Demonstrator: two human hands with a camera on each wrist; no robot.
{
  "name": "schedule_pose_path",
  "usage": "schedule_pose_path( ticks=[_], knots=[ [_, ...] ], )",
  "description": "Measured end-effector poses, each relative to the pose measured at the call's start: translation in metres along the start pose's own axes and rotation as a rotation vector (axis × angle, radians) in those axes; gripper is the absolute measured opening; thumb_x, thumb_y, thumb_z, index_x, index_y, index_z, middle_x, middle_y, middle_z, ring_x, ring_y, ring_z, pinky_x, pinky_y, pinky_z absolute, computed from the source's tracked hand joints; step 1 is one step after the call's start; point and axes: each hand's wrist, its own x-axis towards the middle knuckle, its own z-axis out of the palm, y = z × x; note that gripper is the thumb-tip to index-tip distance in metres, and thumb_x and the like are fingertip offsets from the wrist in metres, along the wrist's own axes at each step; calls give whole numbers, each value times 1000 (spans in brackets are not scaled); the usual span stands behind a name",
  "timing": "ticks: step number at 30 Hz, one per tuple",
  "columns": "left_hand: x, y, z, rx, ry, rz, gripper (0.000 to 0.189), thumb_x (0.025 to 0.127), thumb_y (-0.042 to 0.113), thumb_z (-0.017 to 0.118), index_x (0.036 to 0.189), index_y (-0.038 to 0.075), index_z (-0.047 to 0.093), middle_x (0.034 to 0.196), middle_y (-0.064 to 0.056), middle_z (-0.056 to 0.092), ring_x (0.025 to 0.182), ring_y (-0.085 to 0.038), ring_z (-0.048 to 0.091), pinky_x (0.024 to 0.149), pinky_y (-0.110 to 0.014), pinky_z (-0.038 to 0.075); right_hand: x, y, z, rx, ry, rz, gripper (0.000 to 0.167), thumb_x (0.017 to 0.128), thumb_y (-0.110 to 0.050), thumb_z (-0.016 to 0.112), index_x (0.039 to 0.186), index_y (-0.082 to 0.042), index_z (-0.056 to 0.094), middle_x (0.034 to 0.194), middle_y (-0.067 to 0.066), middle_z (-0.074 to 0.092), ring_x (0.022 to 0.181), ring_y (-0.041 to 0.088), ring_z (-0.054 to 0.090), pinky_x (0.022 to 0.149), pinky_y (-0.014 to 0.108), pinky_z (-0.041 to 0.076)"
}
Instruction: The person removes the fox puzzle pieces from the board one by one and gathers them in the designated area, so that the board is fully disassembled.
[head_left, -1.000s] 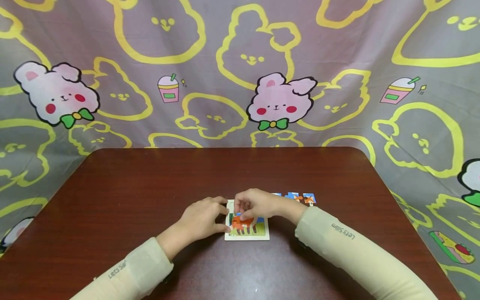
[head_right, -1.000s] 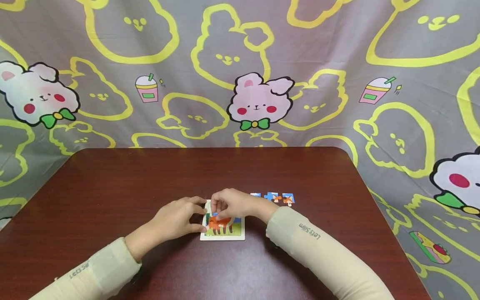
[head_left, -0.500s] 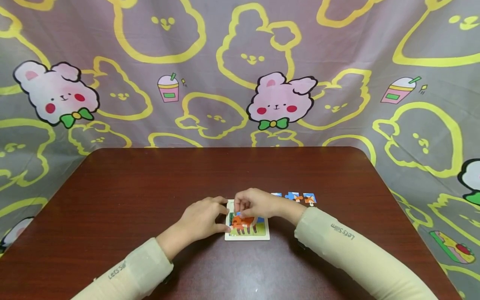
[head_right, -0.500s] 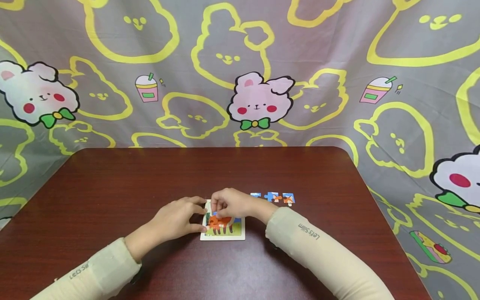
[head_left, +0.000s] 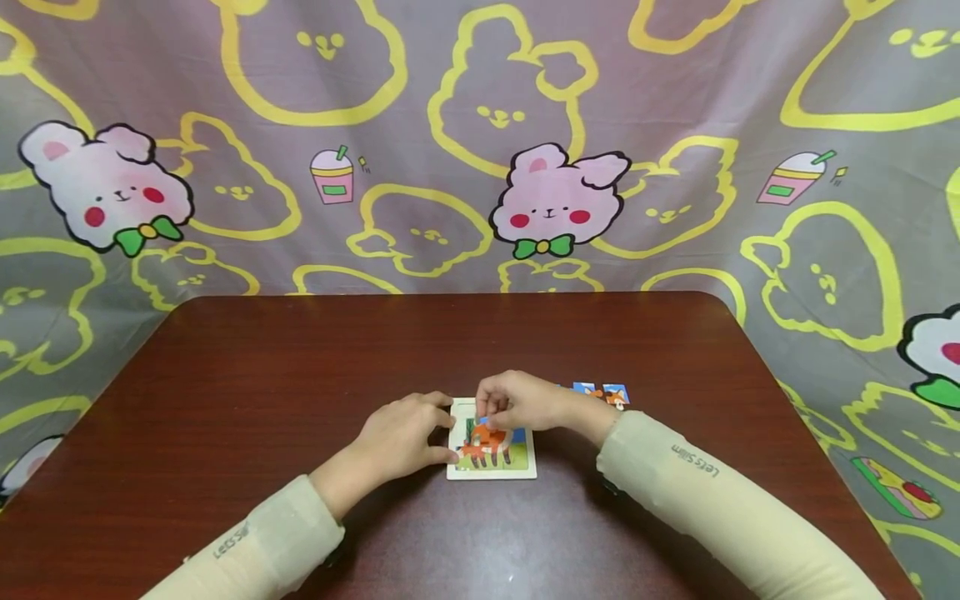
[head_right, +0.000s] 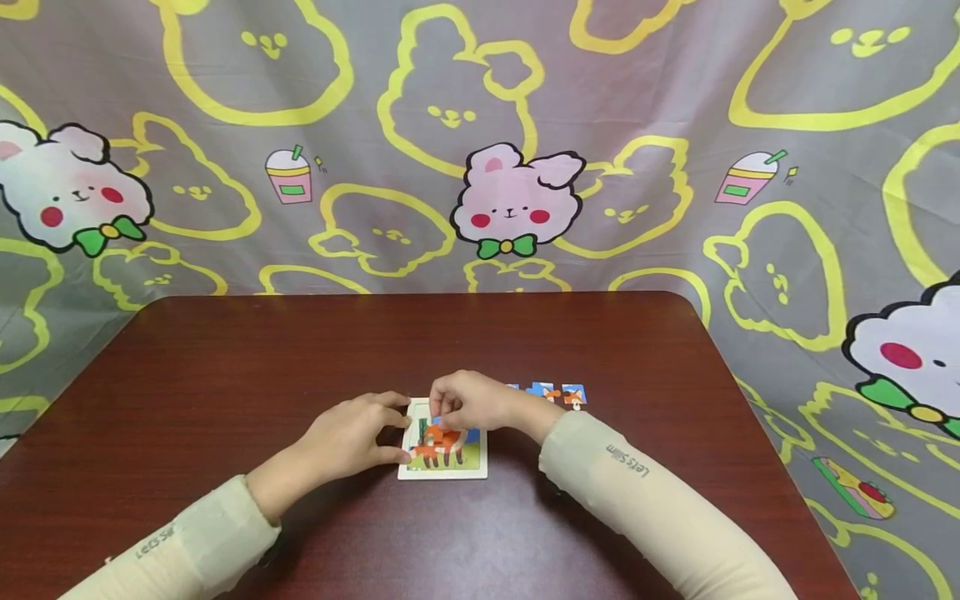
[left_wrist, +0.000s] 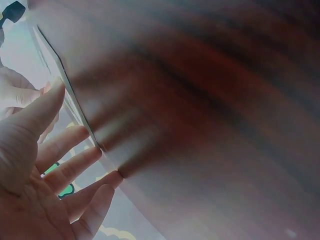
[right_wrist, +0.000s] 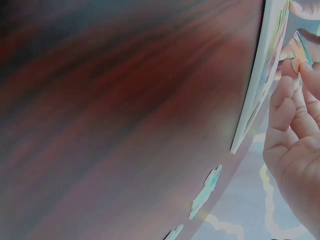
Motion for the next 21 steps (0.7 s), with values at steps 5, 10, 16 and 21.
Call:
schedule_pose_path(
  ticks=[5,10,16,21],
  knots=[
    [0,0,1,4,-3,-2,41,75,42,85,107,17,78,128,-5,66,111,-30,66,83,-47,55,-5,4,-2,15,10,3,7,91,-1,66,95,-6,65,81,2,67,74,5,58,70,21,50],
    [0,1,0,6,-8,2,40,75,41,85,107,17,78,128,-6,66,110,-30,66,83,-47,55,-11,7,-5,31,22,19,6,91,-2,67,95,-6,65,80,3,68,71,6,59,67,21,50],
    [1,1,-1,8,-1,5,40,75,42,85,107,18,78,128,-6,66,109,-31,66,83,-48,55,-17,13,-8,10,42,29,7,90,-2,69,94,-6,64,78,1,67,70,6,57,68,21,48],
    [0,2,-2,2,-6,2,40,75,41,85,107,17,78,129,-6,66,111,-31,66,84,-49,55,-24,16,-11,6,62,30,9,89,-1,70,93,-7,64,77,0,67,69,6,55,68,21,46]
  ],
)
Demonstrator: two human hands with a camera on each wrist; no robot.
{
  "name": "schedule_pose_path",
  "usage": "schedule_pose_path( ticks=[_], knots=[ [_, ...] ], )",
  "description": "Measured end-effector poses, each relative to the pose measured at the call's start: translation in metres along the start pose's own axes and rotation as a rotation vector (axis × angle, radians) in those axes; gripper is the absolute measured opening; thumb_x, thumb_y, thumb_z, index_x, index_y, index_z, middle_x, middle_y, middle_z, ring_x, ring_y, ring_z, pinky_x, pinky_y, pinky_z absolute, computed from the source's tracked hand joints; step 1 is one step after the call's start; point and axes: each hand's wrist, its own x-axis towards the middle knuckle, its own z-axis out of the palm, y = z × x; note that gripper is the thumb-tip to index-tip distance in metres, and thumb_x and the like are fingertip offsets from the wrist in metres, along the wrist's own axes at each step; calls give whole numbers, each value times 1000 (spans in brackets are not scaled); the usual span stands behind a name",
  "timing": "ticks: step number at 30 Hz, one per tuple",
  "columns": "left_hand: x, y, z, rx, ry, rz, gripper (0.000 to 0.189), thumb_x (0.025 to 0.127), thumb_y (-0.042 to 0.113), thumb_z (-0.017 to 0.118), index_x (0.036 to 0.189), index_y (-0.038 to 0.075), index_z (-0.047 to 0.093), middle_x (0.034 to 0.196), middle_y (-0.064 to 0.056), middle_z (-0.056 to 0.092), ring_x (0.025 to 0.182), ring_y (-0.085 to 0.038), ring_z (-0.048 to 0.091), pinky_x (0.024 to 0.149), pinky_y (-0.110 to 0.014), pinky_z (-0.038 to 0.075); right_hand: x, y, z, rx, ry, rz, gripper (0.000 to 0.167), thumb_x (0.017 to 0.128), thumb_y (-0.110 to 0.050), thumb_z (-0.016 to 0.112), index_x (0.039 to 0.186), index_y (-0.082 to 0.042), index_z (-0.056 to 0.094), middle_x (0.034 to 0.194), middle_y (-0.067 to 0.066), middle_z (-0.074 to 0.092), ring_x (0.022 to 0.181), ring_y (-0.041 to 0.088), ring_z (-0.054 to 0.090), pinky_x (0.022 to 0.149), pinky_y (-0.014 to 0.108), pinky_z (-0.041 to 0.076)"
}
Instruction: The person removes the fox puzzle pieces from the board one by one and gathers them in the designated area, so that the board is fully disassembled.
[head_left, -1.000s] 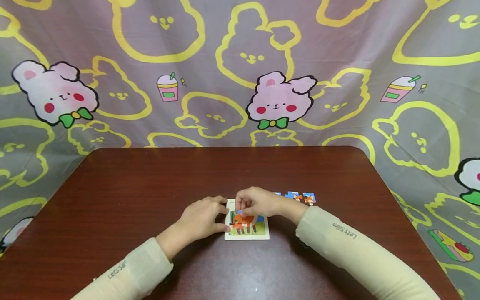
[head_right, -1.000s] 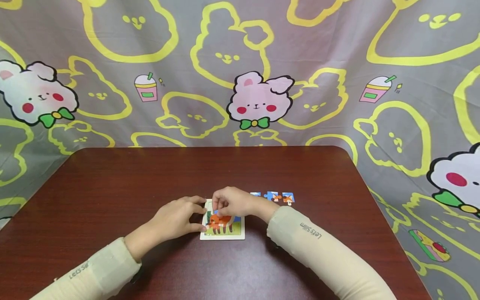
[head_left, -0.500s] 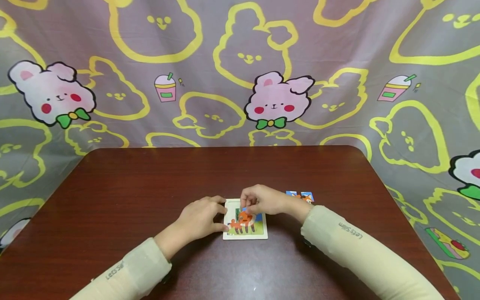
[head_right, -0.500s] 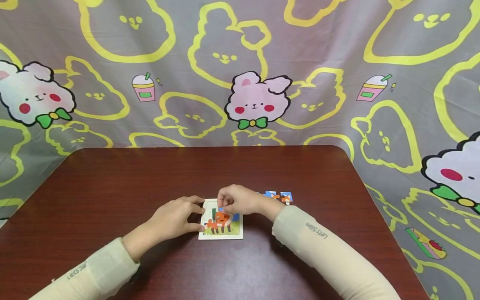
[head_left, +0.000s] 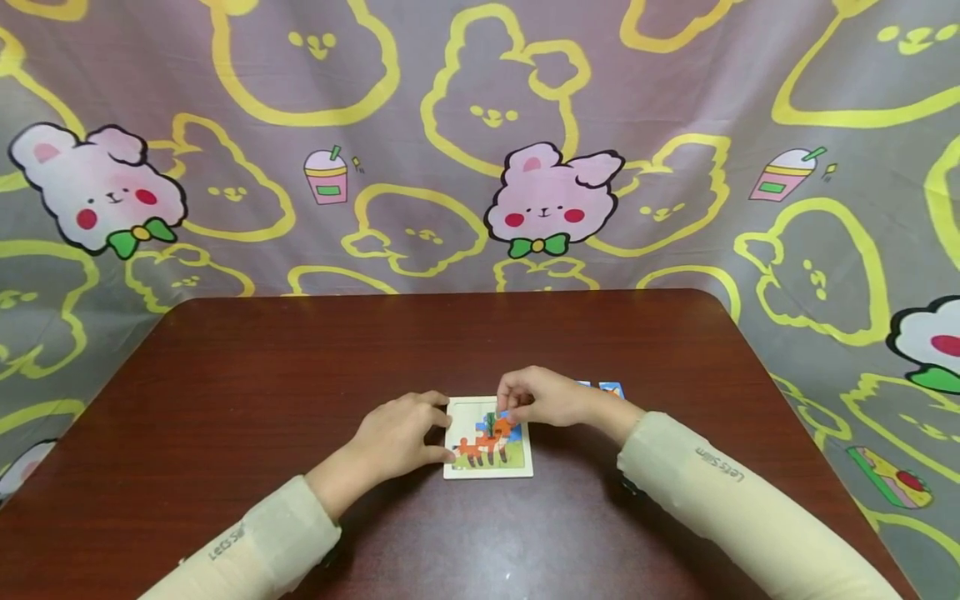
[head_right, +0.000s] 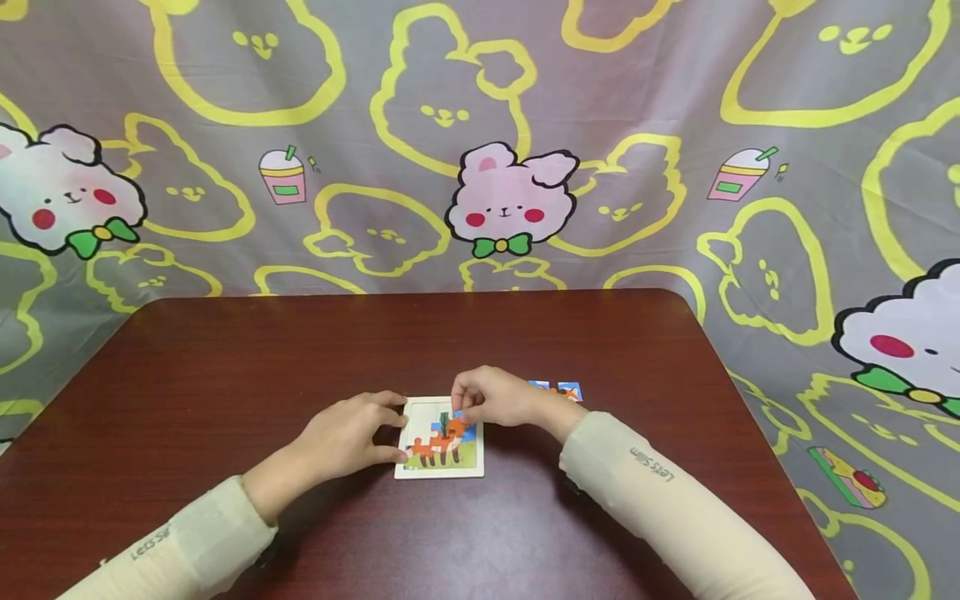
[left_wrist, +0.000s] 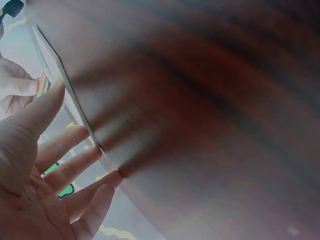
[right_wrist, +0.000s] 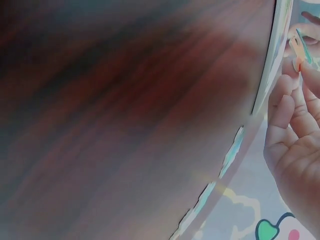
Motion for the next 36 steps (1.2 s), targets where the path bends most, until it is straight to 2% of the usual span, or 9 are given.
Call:
schedule_pose_path(
  ticks=[8,20,36],
  knots=[
    [-2,0,0,7,3,-4,40,75,41,85,107,17,78,130,-7,66,113,-31,66,86,-48,55,-13,3,-7,-26,23,4,6,91,-4,69,94,-7,65,79,-1,68,74,7,56,74,24,47],
    [-2,0,0,17,12,8,39,75,40,85,105,17,78,128,-7,66,111,-31,66,84,-47,55,-28,9,-12,0,44,36,7,89,-3,70,93,-7,65,77,1,67,72,9,56,73,24,47],
    [0,1,1,-1,0,-6,40,74,40,86,106,17,78,129,-6,66,112,-31,66,85,-48,55,-48,22,-21,-56,72,64,8,89,0,69,91,-6,64,77,-2,66,73,7,57,74,24,48]
  ],
)
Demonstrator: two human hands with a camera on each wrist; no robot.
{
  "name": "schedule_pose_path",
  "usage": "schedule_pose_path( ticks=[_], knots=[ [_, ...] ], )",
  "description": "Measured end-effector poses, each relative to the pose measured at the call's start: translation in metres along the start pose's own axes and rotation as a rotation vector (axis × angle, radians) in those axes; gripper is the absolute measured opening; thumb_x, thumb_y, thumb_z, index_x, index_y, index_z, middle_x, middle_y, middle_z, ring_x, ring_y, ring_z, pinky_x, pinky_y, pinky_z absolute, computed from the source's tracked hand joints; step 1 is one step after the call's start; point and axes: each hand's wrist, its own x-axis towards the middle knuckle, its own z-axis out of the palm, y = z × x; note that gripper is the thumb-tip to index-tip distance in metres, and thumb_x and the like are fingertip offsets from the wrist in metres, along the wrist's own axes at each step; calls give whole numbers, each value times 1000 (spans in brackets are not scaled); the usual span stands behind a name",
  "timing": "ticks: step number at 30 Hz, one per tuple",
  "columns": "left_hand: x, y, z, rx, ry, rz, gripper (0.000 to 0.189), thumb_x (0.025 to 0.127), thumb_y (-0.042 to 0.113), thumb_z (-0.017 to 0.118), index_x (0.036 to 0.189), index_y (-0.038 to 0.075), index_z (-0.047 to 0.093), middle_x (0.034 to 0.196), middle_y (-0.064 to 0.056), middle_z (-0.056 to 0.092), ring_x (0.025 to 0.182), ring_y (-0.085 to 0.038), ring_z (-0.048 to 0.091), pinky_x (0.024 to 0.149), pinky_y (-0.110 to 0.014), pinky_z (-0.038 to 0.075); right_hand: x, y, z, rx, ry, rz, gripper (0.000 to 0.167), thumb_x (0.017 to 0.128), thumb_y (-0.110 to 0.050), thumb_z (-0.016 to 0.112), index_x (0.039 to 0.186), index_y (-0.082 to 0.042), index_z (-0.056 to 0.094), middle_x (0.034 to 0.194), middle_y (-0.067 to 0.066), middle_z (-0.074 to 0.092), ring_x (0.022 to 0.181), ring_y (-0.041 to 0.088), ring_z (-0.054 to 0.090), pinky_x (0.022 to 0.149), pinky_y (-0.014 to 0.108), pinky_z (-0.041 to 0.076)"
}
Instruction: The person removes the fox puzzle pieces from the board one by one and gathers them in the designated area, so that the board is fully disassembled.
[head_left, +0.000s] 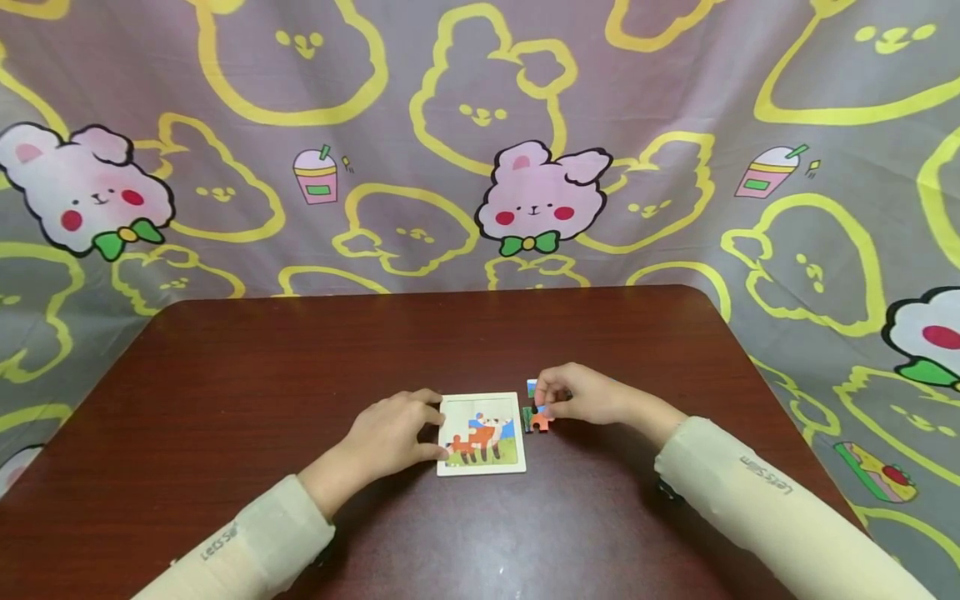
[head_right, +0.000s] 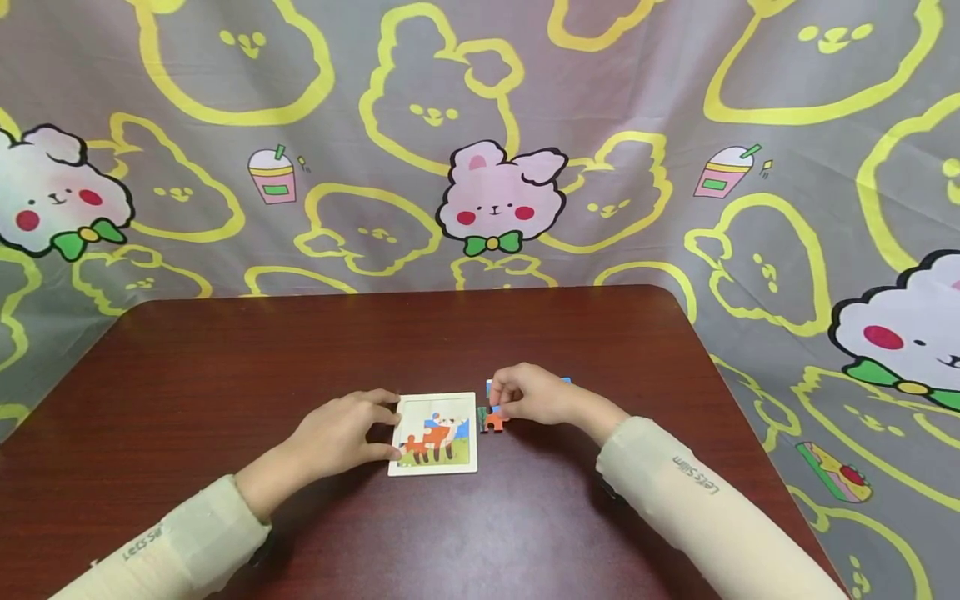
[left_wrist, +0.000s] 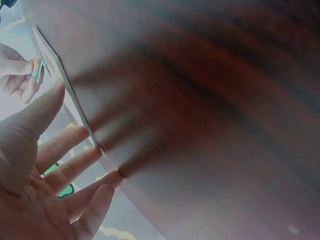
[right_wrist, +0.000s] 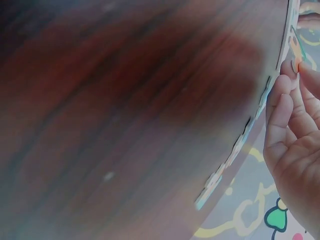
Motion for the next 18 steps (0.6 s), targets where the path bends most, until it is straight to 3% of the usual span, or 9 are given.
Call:
schedule_pose_path(
  ticks=[10,18],
  knots=[
    [1,-1,0,9,4,10,39,74,40,86,104,18,78,128,-5,66,113,-30,66,85,-49,55,-4,1,-2,27,22,20,9,88,2,69,90,-5,64,74,0,65,71,7,56,71,24,48],
    [1,-1,1,9,-4,-4,39,74,41,86,105,18,78,129,-4,66,113,-30,66,84,-48,55,-3,4,1,-63,48,29,7,87,1,70,89,-4,65,73,0,66,70,5,56,69,23,47]
  ],
)
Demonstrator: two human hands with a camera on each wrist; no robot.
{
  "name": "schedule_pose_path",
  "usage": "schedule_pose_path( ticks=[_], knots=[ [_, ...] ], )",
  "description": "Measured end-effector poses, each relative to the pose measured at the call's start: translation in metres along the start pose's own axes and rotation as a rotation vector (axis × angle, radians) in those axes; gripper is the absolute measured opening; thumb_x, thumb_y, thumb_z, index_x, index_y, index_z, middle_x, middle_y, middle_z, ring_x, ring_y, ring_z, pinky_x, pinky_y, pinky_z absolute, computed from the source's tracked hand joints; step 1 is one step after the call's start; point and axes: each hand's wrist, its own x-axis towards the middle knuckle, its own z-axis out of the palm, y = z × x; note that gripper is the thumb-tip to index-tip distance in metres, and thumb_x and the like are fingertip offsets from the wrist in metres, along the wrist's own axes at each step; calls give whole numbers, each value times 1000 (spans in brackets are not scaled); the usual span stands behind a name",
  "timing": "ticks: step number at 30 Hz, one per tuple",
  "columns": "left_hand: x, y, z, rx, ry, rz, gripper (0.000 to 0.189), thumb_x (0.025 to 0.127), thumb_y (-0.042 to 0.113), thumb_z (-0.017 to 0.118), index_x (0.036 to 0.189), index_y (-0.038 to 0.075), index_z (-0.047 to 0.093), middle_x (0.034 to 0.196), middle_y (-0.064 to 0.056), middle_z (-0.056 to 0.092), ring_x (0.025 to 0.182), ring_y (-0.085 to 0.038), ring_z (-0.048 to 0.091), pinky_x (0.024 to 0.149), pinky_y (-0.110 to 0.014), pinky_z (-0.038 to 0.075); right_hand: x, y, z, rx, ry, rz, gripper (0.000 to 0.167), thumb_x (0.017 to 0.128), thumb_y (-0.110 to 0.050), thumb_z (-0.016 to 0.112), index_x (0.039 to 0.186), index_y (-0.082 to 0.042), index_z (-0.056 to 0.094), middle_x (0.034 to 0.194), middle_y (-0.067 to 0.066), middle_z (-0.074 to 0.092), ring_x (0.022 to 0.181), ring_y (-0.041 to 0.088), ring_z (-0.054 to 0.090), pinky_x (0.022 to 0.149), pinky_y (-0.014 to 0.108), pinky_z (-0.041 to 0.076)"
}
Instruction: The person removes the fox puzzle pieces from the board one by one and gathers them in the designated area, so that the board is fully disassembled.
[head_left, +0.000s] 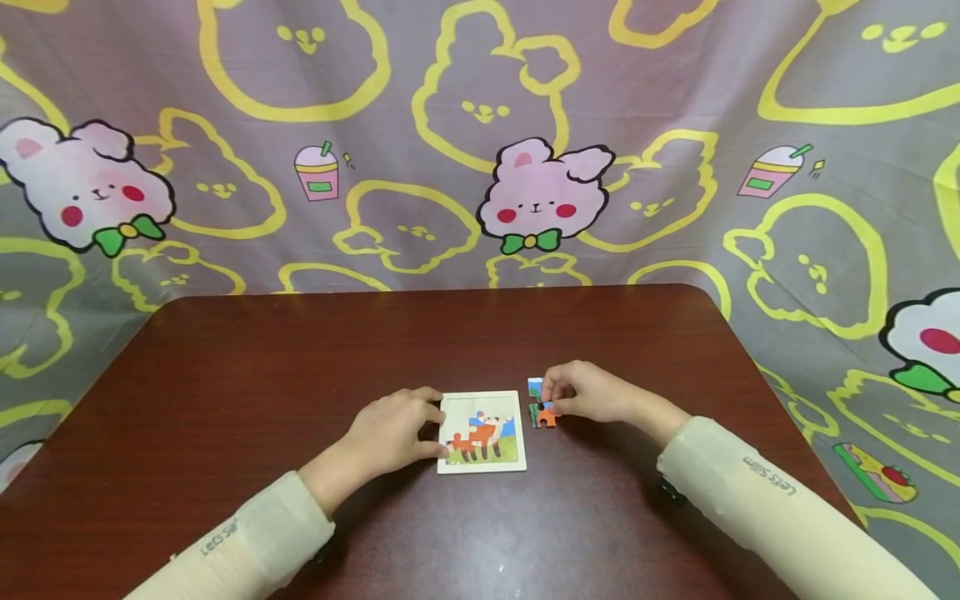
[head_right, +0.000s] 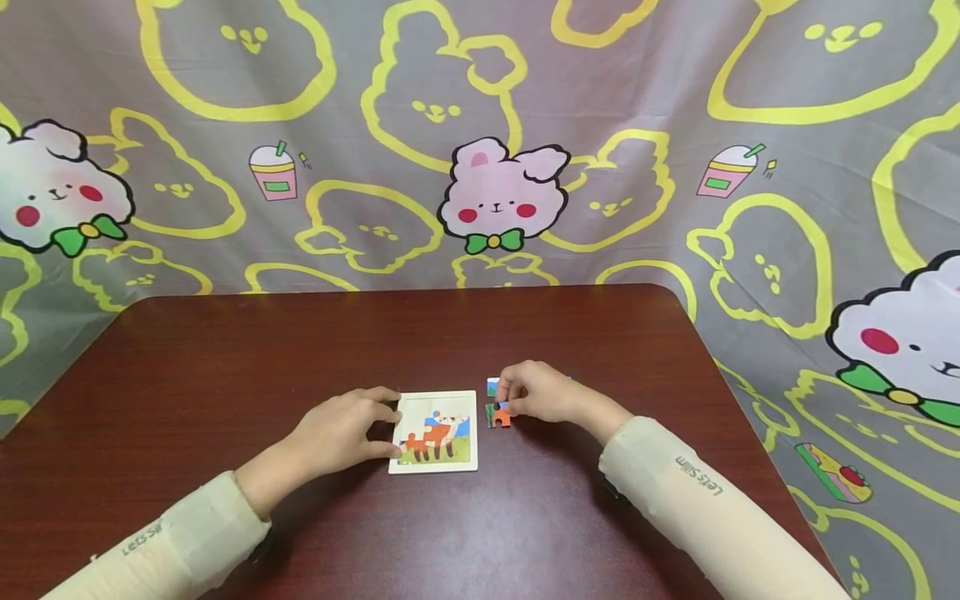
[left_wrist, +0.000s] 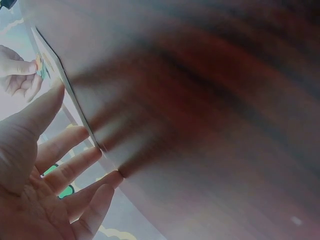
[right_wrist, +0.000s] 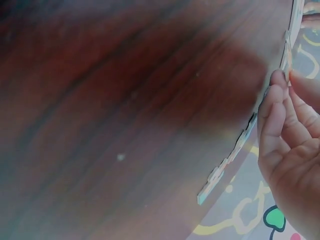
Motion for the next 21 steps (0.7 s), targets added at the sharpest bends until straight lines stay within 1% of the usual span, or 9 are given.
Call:
schedule_pose_path(
  ticks=[4,10,17,21],
  knots=[
    [0,0,0,0,0,-1,39,74,40,86,105,18,78,128,-5,66,112,-30,66,84,-47,55,0,0,-1,-65,12,7,9,86,0,70,88,-6,65,73,-1,67,69,5,55,67,23,46],
    [0,0,0,-4,4,-1,39,74,40,86,106,18,78,128,-5,66,111,-31,66,83,-48,55,-1,1,-4,-137,29,11,9,86,-1,71,88,-8,65,74,-3,67,70,4,55,68,23,46],
    [-1,0,0,-2,5,0,38,74,41,86,105,19,78,128,-4,66,110,-31,66,82,-48,55,-1,-5,-10,-127,49,32,6,89,-3,70,89,-7,66,76,-3,67,70,8,54,67,24,47],
    [0,1,-1,-6,5,0,39,74,40,86,105,19,78,128,-5,66,110,-31,66,82,-48,55,5,-9,-7,-119,43,-1,5,90,-4,70,89,-8,67,78,-3,68,72,7,56,69,24,48]
  ],
)
